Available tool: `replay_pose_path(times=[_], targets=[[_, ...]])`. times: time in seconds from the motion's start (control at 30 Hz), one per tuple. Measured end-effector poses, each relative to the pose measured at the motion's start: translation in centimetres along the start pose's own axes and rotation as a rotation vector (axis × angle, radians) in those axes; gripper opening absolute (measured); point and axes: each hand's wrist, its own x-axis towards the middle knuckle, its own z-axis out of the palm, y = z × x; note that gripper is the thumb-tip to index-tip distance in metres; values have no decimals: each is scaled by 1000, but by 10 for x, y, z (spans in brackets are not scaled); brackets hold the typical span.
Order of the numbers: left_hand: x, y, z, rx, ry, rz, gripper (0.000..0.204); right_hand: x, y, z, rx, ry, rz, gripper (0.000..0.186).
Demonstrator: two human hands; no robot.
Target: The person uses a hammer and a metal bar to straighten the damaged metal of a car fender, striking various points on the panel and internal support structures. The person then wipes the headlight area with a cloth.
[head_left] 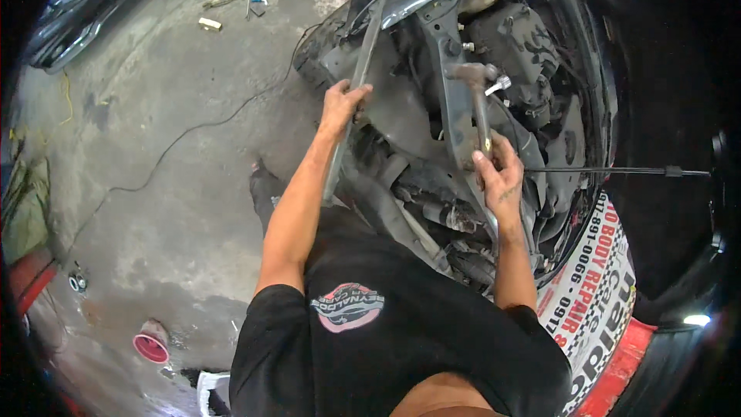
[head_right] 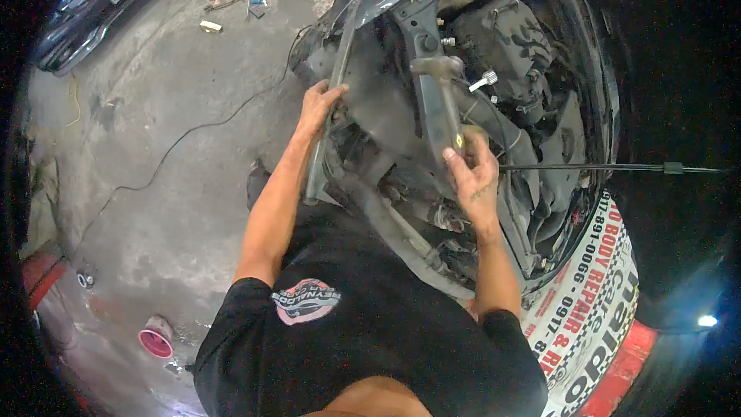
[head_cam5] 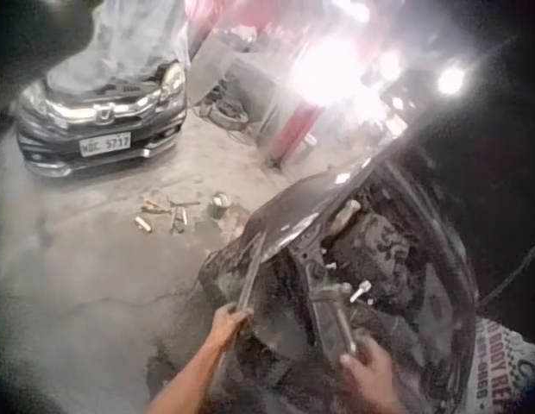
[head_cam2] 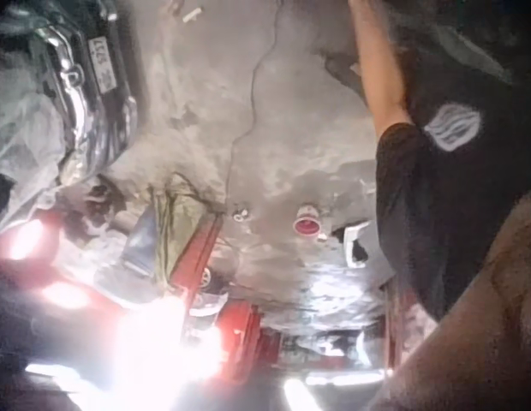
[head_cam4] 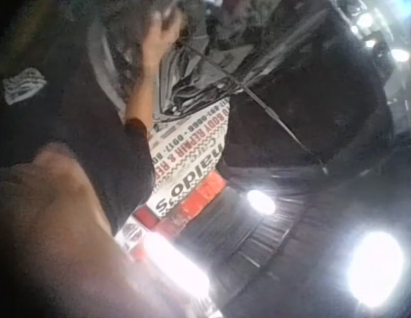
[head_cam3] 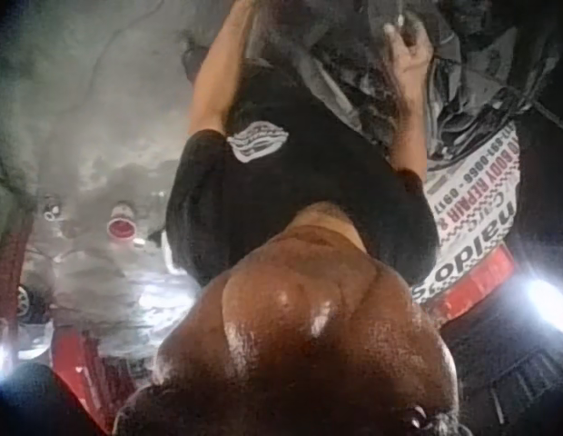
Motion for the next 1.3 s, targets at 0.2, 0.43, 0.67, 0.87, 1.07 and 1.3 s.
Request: replay_pose_path(times=[0.2, 0.43, 0.67, 0.87, 1.07, 1.3], targets=[[-14, 6, 8, -21, 84, -11, 36, 83, -78, 12, -142, 107, -251, 49], [-7, -2, 19, -107, 67, -66, 38, 226, -143, 6, -987, -45, -682, 46], [-7, 1, 17, -156, 39, -117, 39, 296, -185, 18, -1280, -337, -775, 34], [-10, 5, 20, -140, 55, -102, 40, 309, -170, 11, -1429, -398, -901, 54], [-12, 1, 23, -141, 31, -118, 36, 307, -164, 19, -1466, -395, -844, 59], [-9, -1, 23, -169, 20, -138, 34, 311, -159, 26, -1243, -215, -997, 50]])
